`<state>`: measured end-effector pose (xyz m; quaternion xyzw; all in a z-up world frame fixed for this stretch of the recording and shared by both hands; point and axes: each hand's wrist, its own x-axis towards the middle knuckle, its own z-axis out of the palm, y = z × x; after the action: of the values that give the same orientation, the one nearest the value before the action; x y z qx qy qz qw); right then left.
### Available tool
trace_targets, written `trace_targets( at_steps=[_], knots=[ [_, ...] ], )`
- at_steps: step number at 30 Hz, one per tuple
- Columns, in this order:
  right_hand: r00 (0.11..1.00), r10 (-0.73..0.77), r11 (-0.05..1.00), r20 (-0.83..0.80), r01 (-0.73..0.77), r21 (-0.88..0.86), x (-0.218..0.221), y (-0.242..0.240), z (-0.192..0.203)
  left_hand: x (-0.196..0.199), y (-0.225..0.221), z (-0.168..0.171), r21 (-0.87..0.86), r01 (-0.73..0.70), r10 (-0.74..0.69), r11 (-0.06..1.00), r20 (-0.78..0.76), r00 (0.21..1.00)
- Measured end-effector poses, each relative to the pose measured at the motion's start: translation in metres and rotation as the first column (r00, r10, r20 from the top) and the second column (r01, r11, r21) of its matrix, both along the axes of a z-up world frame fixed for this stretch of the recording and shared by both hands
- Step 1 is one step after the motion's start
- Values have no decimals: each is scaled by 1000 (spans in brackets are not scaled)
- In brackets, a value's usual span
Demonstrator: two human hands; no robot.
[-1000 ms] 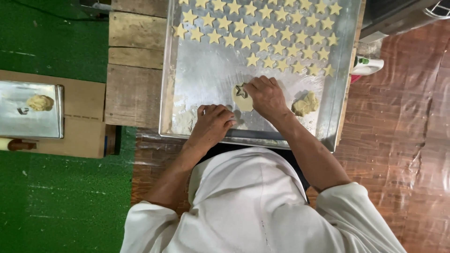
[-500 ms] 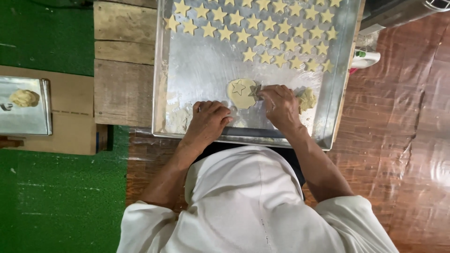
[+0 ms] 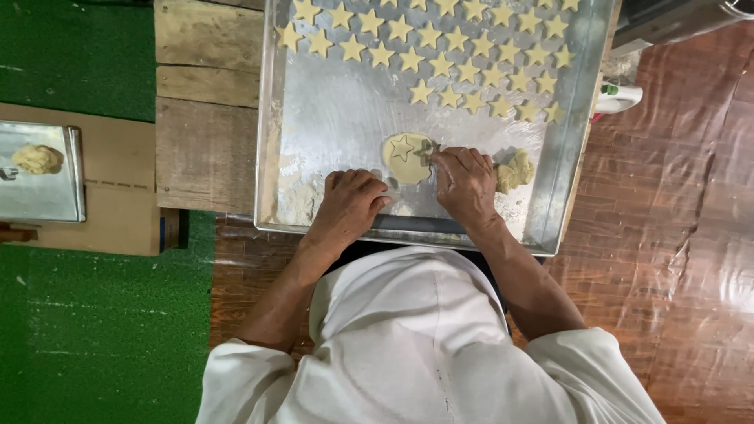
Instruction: The person is rolling out dough and using a star-shaped cutter to make cookies on a baking sheet.
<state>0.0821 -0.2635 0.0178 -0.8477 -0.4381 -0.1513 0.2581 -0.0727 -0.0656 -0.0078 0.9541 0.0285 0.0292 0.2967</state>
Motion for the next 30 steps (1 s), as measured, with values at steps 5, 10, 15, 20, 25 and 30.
trace_targets(
  at_steps=[5,10,15,20,25,30],
  knots=[
    [1000,-6,1000,22,6,-3,-2,2,-2,1,1,-2,-3,4,-4,1000,-24,1000],
    [999,8,1000,42,-8,-6,-5,4,4,1,1,-1,-6,4,-4,1000,-20,1000],
    [999,5,1000,42,-5,-3,-5,1,3,2,1,-2,-14,1,-1,1000,-5,1000],
    [999,30,1000,20,-30,-5,-8,0,11,2,2,-1,-25,4,-4,1000,8,1000],
    [998,56,998,6,-56,3,-11,-1,7,2,1,-5,-17,-4,5,1000,55,998],
    [997,71,997,22,-71,-12,-12,3,13,1,0,-7,-23,-16,18,1000,70,997]
  ],
)
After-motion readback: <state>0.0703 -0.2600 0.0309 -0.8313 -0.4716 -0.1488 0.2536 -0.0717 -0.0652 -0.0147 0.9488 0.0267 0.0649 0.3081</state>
